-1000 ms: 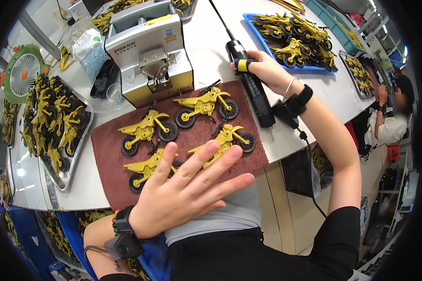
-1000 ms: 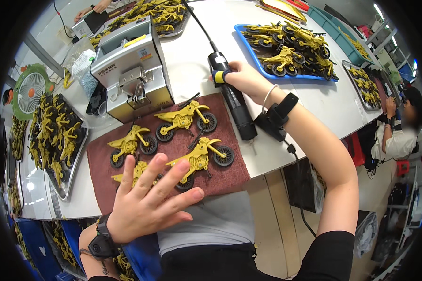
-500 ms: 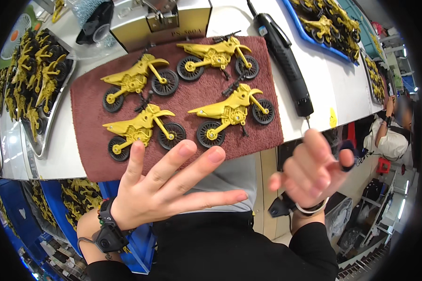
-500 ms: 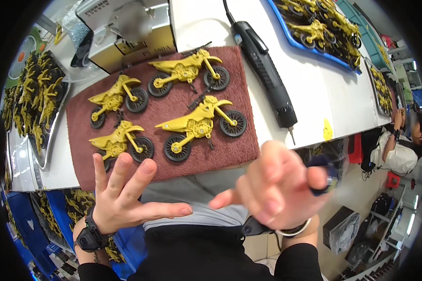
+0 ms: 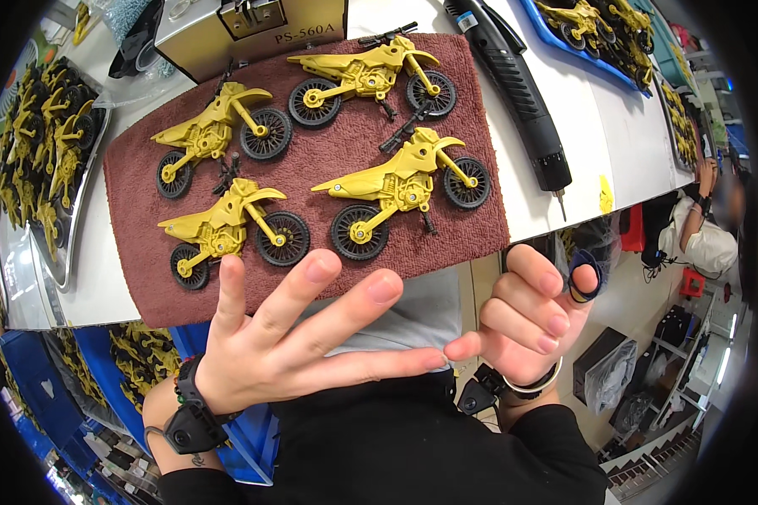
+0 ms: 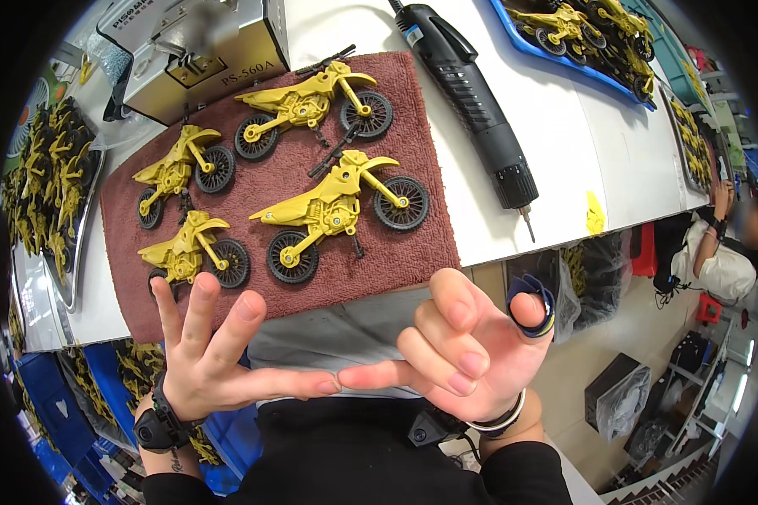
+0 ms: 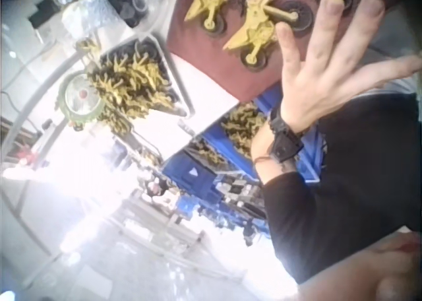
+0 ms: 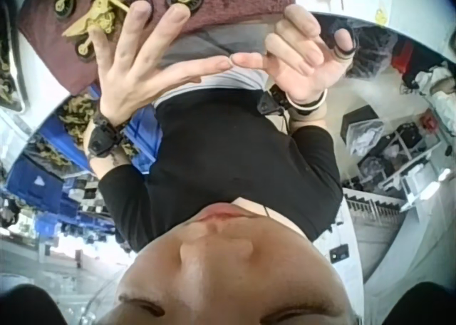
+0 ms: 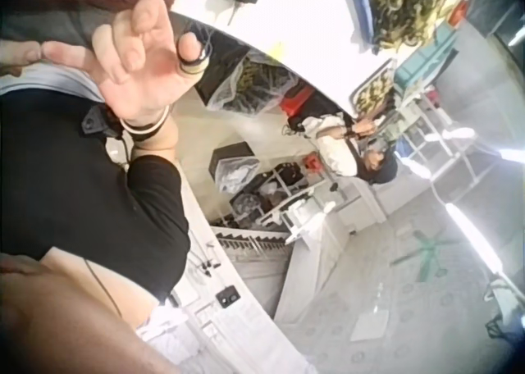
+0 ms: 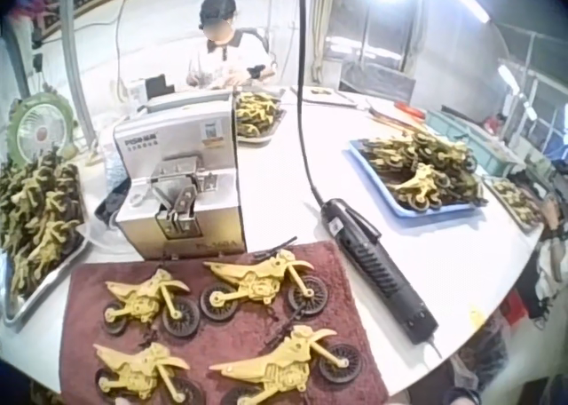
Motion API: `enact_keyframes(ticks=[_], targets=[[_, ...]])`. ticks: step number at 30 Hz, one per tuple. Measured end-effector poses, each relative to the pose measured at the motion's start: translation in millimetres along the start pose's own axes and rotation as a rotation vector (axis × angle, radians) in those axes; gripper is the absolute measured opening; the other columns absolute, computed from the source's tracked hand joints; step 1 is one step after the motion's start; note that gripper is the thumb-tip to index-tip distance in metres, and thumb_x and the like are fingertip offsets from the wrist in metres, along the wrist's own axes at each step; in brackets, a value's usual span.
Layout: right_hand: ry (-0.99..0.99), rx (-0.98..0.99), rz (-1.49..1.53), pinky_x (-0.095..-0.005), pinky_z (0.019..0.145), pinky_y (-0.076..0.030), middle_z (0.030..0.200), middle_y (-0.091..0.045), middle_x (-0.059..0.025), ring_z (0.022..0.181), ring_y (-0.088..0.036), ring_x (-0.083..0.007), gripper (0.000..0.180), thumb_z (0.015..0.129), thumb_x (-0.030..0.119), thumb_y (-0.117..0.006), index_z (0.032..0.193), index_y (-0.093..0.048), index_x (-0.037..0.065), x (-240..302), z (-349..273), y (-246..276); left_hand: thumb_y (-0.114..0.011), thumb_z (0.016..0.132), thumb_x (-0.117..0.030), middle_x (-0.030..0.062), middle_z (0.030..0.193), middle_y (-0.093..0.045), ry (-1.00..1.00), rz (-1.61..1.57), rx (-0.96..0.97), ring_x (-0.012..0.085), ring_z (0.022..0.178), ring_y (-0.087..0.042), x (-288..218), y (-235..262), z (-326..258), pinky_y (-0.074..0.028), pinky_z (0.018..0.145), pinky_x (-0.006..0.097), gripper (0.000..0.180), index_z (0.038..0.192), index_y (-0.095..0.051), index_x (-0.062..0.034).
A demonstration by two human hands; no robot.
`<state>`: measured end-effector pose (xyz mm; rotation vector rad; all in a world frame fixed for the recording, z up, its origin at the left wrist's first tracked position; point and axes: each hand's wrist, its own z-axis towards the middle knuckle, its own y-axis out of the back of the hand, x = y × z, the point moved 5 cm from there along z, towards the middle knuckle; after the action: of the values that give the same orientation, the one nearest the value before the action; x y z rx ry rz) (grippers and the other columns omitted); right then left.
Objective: The worker is assembling yellow toy motorcycles by attaching parts and using an electric screwdriver to secure them.
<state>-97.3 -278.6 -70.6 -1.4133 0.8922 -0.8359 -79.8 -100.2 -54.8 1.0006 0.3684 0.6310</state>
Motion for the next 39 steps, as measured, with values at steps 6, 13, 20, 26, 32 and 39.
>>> enact_keyframes(ticks=[6, 13, 20, 26, 32, 39], targets=[[0.021, 0.032, 0.026, -0.0684, 0.101, -0.014, 0.069, -0.051, -0.0005, 0.066, -0.053, -0.0139, 0.024, 0.089, 0.032, -0.052, 0.092, -0.047, 0.008, 3, 0, -1, -0.045, 0.08, -0.062, -0.0073, 0.142, -0.033, -0.022, 0.015, 0.047, 0.0226, 0.131, -0.031, 0, 0, -2, -0.014, 0.107, 0.057, 0.055, 0.131, -0.024, -0.0566], [0.015, 0.029, 0.038, -0.0695, 0.1, -0.012, 0.069, -0.051, -0.0013, 0.067, -0.053, -0.0144, 0.024, 0.089, 0.032, -0.052, 0.091, -0.047, 0.008, 5, -1, 2, -0.044, 0.081, -0.061, -0.0082, 0.143, -0.032, 0.008, -0.007, 0.045, 0.0221, 0.132, -0.03, -2, -1, -2, -0.015, 0.107, 0.058, 0.054, 0.131, -0.024, -0.0567], [-0.017, 0.07, 0.071, -0.0706, 0.1, -0.007, 0.071, -0.053, -0.003, 0.069, -0.054, -0.0157, 0.023, 0.088, 0.031, -0.052, 0.09, -0.047, 0.009, 6, -2, 1, -0.044, 0.081, -0.06, -0.0104, 0.144, -0.029, -0.02, -0.038, 0.091, 0.0211, 0.133, -0.028, 0, 1, -2, -0.012, 0.107, 0.059, 0.054, 0.131, -0.023, -0.0567], [-0.069, 0.058, 0.114, -0.0684, 0.102, -0.009, 0.07, -0.052, -0.0034, 0.066, -0.051, -0.0158, 0.03, 0.084, 0.036, -0.054, 0.092, -0.049, 0.007, 1, -2, 4, -0.045, 0.079, -0.06, -0.01, 0.144, -0.029, -0.011, -0.117, 0.143, 0.0216, 0.133, -0.028, 1, -1, -2, -0.01, 0.107, 0.06, 0.055, 0.13, -0.023, -0.0577], [-0.073, 0.024, 0.175, -0.0638, 0.102, -0.02, 0.067, -0.048, -0.0022, 0.062, -0.047, -0.0142, 0.036, 0.082, 0.041, -0.055, 0.093, -0.05, 0.007, -9, 1, 13, -0.045, 0.08, -0.06, -0.0097, 0.143, -0.031, 0.02, -0.122, 0.126, 0.0216, 0.133, -0.028, -3, 3, 0, -0.01, 0.107, 0.06, 0.053, 0.129, -0.025, -0.0582], [-0.021, -0.033, 0.177, -0.0625, 0.101, -0.023, 0.066, -0.047, -0.0011, 0.062, -0.047, -0.0134, 0.034, 0.082, 0.042, -0.054, 0.09, -0.049, 0.008, -10, 4, 16, -0.043, 0.081, -0.06, -0.0098, 0.142, -0.032, 0.035, -0.106, 0.118, 0.0225, 0.133, -0.028, -3, 1, 0, -0.008, 0.107, 0.06, 0.05, 0.129, -0.028, -0.0573]])
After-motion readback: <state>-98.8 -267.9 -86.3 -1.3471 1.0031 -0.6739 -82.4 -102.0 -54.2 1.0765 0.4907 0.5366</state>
